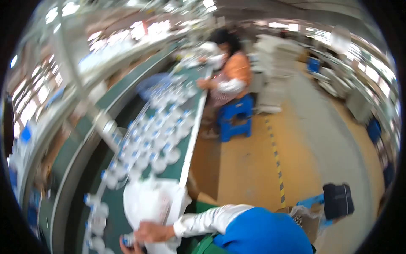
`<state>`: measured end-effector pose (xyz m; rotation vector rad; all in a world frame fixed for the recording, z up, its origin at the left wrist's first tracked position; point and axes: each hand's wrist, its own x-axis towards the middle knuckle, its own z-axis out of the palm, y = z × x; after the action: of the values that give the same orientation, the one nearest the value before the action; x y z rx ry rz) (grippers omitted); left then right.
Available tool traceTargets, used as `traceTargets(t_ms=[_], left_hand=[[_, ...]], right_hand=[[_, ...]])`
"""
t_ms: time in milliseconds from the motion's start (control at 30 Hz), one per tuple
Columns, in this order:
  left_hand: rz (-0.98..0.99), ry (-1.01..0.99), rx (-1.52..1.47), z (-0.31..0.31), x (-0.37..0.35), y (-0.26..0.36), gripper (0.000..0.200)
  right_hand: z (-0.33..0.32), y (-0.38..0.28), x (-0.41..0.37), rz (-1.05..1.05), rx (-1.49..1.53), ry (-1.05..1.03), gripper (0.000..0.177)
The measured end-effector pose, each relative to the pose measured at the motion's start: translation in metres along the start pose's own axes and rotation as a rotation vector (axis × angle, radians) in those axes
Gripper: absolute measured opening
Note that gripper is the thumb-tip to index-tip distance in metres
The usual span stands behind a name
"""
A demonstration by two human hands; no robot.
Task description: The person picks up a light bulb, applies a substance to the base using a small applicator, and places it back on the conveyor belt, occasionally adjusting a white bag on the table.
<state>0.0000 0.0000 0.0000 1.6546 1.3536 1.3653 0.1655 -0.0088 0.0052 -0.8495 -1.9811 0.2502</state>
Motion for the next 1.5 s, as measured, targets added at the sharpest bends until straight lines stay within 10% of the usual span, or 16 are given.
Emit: traceTargets(t_ms=[1500], left_hand=[[-0.118,-0.094,-0.259,-0.007,0.003,0.042,0.048]], right_hand=[[-0.033,-0.027,0.038,0.198,0.13,-0.043,0.017]])
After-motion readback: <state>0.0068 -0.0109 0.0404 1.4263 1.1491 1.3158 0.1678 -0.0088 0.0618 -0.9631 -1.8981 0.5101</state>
